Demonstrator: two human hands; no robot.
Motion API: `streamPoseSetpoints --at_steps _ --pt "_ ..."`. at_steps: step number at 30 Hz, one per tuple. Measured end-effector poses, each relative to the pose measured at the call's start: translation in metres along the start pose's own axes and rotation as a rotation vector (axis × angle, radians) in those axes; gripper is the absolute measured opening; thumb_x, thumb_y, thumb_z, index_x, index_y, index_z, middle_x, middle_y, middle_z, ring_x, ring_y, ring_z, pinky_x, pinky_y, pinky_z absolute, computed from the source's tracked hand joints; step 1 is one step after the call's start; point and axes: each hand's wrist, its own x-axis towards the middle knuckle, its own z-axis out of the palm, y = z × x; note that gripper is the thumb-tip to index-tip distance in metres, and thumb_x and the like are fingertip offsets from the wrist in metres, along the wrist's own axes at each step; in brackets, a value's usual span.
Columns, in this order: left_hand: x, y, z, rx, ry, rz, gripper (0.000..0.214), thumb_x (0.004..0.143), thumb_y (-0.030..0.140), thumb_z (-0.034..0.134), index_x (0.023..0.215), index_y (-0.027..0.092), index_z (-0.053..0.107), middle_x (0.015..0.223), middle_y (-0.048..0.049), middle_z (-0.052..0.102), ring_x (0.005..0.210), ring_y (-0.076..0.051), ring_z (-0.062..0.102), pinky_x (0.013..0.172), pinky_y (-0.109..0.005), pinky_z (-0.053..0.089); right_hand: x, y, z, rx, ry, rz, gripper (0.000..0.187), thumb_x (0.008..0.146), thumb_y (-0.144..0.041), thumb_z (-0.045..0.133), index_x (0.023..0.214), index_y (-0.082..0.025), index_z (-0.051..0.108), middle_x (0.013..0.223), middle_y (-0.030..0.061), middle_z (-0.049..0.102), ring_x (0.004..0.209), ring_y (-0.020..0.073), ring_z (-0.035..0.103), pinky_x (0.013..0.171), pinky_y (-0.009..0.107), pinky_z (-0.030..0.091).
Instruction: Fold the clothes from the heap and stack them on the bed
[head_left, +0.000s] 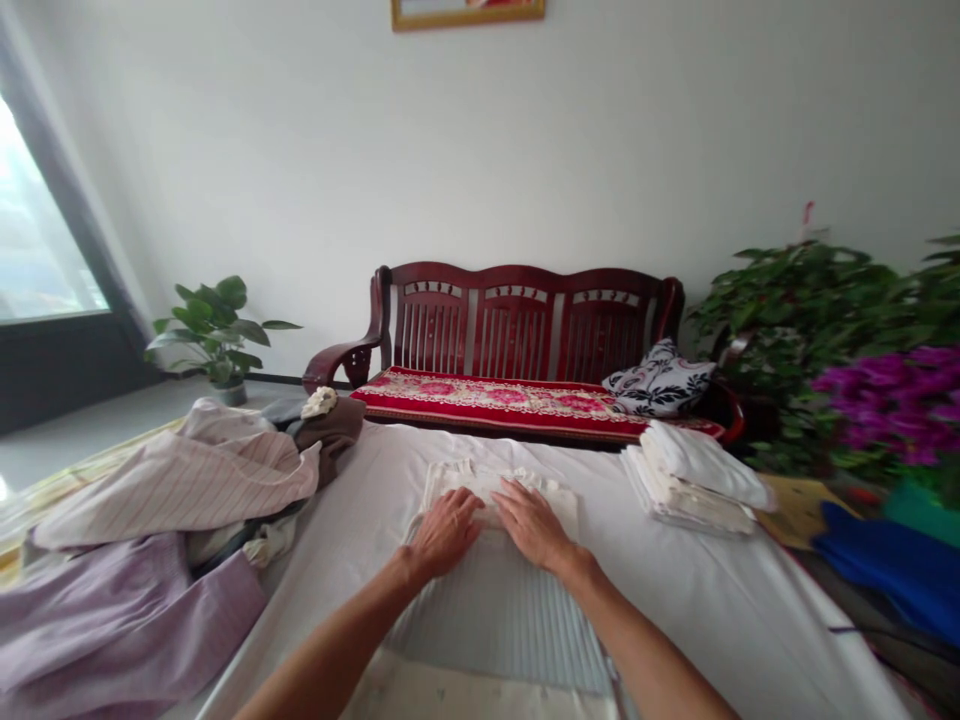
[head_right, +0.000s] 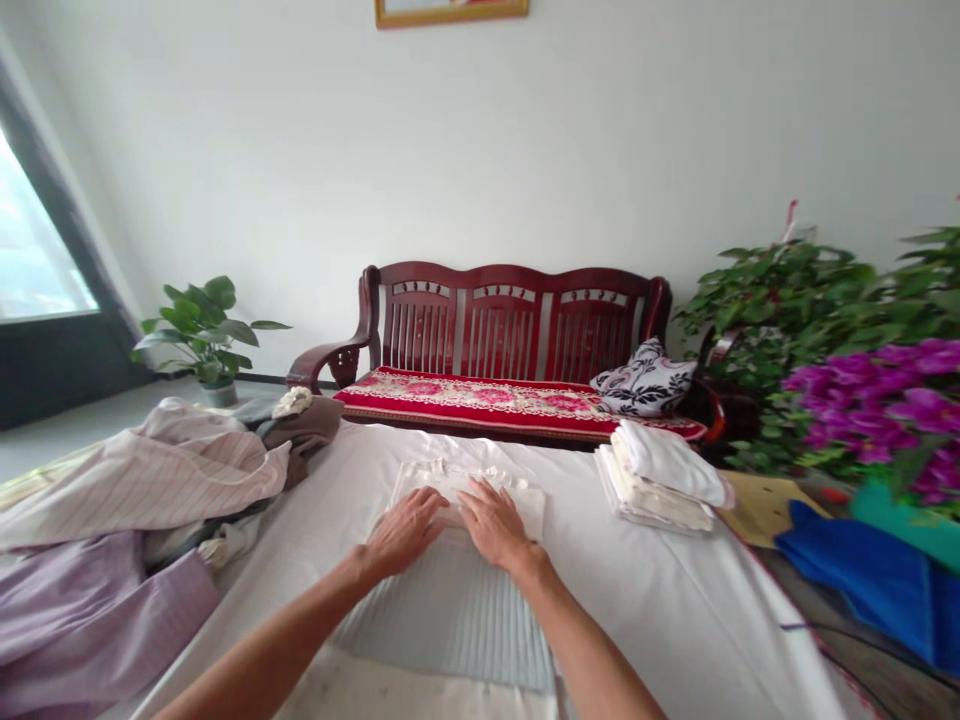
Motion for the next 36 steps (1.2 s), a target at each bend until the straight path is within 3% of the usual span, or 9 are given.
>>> streamPoseSetpoints --at_steps 7,9,12,14,18,21,24,31,36 --pt "-0.010 -0.004 0.006 0.054 -0.046 -0.090 0.019 0.092 0.026 0.055 0.110 0.024 0.061 0.112 -0.0054 0.061 0.107 -0.023 0.055 0.095 -0.036 0.044 0.015 0.015 0.019 -0.079 -0.071 0.033 0.052 0.102 -0.039 0.035 0.151 -0.026 0.043 0.161 0.0052 0.036 0.149 0.0241 0.029 0.122 0.050 0.022" --pt "-0.008 -0.005 0.002 0.079 -0.046 -0.136 0.018 0.096 0.030 0.050 0.105 0.022 0.063 0.107 -0.0067 0.063 0.103 -0.024 0.057 0.092 -0.037 0.045 0.020 0.021 0.016 -0.083 -0.066 0.069 0.050 0.101 -0.035 0.034 0.148 -0.026 0.048 0.158 0.0056 0.042 0.147 0.0230 0.034 0.121 0.048 0.025" --pt "0.009 0.000 -0.003 0.088 -0.040 -0.211 0.033 0.102 0.029 0.035 0.095 0.018 0.066 0.099 -0.0096 0.067 0.097 -0.024 0.062 0.090 -0.038 0.046 0.027 0.022 0.010 -0.094 -0.037 0.111 0.051 0.102 -0.031 0.028 0.146 -0.021 0.051 0.156 0.0093 0.045 0.146 0.0246 0.035 0.119 0.048 0.028" --pt "0.024 0.004 0.000 0.048 -0.026 -0.211 0.036 0.103 0.026 0.032 0.102 0.017 0.067 0.103 -0.0110 0.068 0.102 -0.024 0.063 0.094 -0.038 0.046 0.028 0.018 0.007 -0.104 -0.024 0.121 0.052 0.102 -0.033 0.027 0.148 -0.019 0.048 0.157 0.0111 0.041 0.148 0.0265 0.031 0.119 0.050 0.026" --pt "0.035 -0.001 0.021 0.027 -0.025 -0.162 0.040 0.100 0.032 0.040 0.134 0.017 0.056 0.139 -0.0156 0.058 0.131 -0.029 0.051 0.109 -0.047 0.038 0.020 0.013 0.008 -0.141 -0.079 0.125 0.056 0.101 -0.040 0.031 0.152 -0.018 0.041 0.161 0.0100 0.034 0.151 0.0258 0.025 0.122 0.050 0.019" --pt "0.026 -0.016 0.037 0.083 -0.026 -0.170 0.052 0.098 0.042 0.045 0.145 0.019 0.047 0.155 -0.0167 0.043 0.144 -0.034 0.036 0.116 -0.056 0.029 0.010 0.023 0.010 -0.168 -0.126 0.190 0.061 0.101 -0.047 0.030 0.155 -0.019 0.034 0.164 0.0093 0.028 0.152 0.0258 0.022 0.122 0.051 0.018" --pt "0.013 -0.033 0.041 0.107 -0.024 -0.211 0.057 0.098 0.045 0.046 0.149 0.020 0.042 0.158 -0.0156 0.039 0.147 -0.033 0.032 0.118 -0.056 0.025 0.003 0.040 0.013 -0.203 -0.097 0.215 0.061 0.100 -0.048 0.030 0.156 -0.022 0.034 0.164 0.0080 0.030 0.151 0.0257 0.024 0.121 0.051 0.018" --pt "-0.010 -0.054 0.022 0.145 -0.076 -0.345 0.058 0.099 0.046 0.042 0.152 0.022 0.039 0.161 -0.0149 0.035 0.148 -0.032 0.031 0.117 -0.053 0.027 -0.009 0.065 0.014 -0.227 -0.019 0.305 0.057 0.100 -0.042 0.034 0.152 -0.020 0.040 0.160 0.0096 0.037 0.148 0.0280 0.029 0.118 0.052 0.026" --pt "-0.036 -0.062 0.007 0.163 -0.075 -0.380 0.058 0.101 0.043 0.038 0.153 0.018 0.037 0.158 -0.0186 0.038 0.148 -0.033 0.032 0.117 -0.052 0.027 -0.033 0.075 -0.001 -0.228 0.116 0.420 0.053 0.099 -0.034 0.033 0.144 -0.012 0.049 0.152 0.0195 0.047 0.142 0.0334 0.039 0.112 0.058 0.033"
